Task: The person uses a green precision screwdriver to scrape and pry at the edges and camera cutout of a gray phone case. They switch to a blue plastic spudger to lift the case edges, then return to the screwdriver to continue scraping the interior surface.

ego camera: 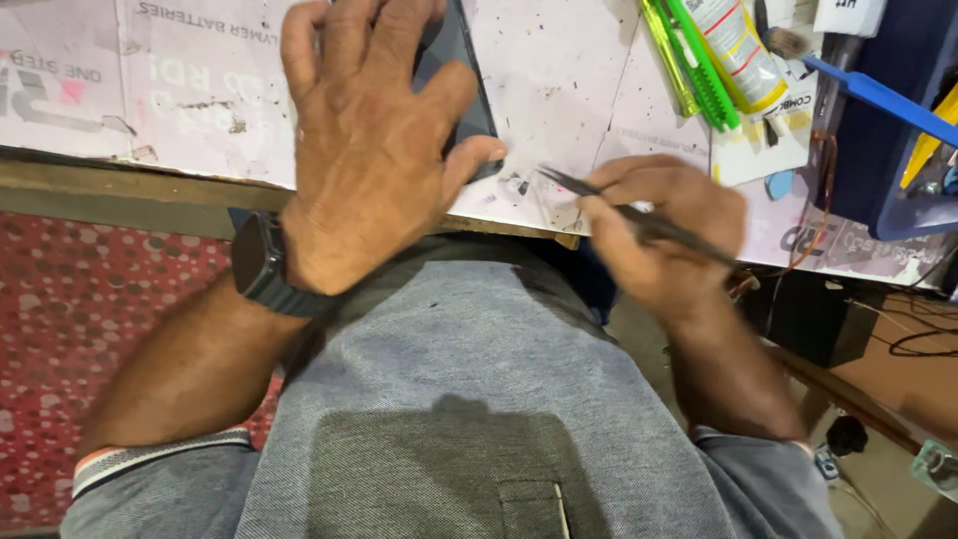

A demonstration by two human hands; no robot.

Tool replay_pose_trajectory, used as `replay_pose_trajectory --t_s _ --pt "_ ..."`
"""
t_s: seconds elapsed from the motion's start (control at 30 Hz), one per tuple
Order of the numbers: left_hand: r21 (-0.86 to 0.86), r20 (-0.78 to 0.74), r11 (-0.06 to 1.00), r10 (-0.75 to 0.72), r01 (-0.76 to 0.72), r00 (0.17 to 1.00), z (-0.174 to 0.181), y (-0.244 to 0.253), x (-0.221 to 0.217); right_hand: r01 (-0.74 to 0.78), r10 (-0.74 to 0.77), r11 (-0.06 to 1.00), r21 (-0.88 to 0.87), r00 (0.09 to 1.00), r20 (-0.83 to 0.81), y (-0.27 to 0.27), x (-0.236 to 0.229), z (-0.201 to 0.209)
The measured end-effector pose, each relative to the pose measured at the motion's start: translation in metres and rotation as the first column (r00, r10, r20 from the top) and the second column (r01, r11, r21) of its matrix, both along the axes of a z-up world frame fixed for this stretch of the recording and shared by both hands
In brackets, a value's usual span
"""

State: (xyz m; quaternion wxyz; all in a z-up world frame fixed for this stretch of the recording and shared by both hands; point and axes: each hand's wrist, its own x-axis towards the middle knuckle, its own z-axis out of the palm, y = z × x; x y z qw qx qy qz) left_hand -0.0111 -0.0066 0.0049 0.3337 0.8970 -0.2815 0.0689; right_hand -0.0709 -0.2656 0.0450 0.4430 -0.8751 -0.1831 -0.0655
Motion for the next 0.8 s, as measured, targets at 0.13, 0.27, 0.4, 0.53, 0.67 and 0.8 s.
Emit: replay_pose_trajectory --t_s 0.13,0.27,0.4,0.53,0.67,0.8 --pt "0.025 0.052 0.999 0.04 -0.041 0.998 -0.007 -0.004 -0.004 0.04 -0.043 0.997 -0.066 0.998 -0.048 0.007 -0.017 -0.023" --pt "0.026 0.073 0.999 0.043 -0.045 0.996 -0.012 -0.002 -0.004 0.03 -0.031 0.999 -0.026 0.999 -0.008 0.008 -0.018 -0.026" --pt "0.04 0.071 0.998 0.041 -0.044 0.997 -0.012 -0.001 -0.004 -0.008 0.008 1.0 -0.026 1.0 -0.01 0.012 -0.012 -0.028" --pt "0.054 0.069 0.998 0.03 -0.034 0.997 -0.01 0.0 -0.004 0.028 -0.027 0.998 -0.05 0.999 0.018 0.013 -0.014 -0.034" --pt "0.041 0.077 0.999 0.016 -0.019 0.997 -0.009 -0.001 -0.002 0.031 -0.026 0.997 -0.072 0.997 0.066 0.013 -0.016 -0.037" --pt "0.043 0.072 0.999 0.015 -0.019 0.997 -0.008 -0.002 -0.002 -0.009 0.028 0.989 -0.147 0.991 0.132 0.014 -0.015 -0.036"
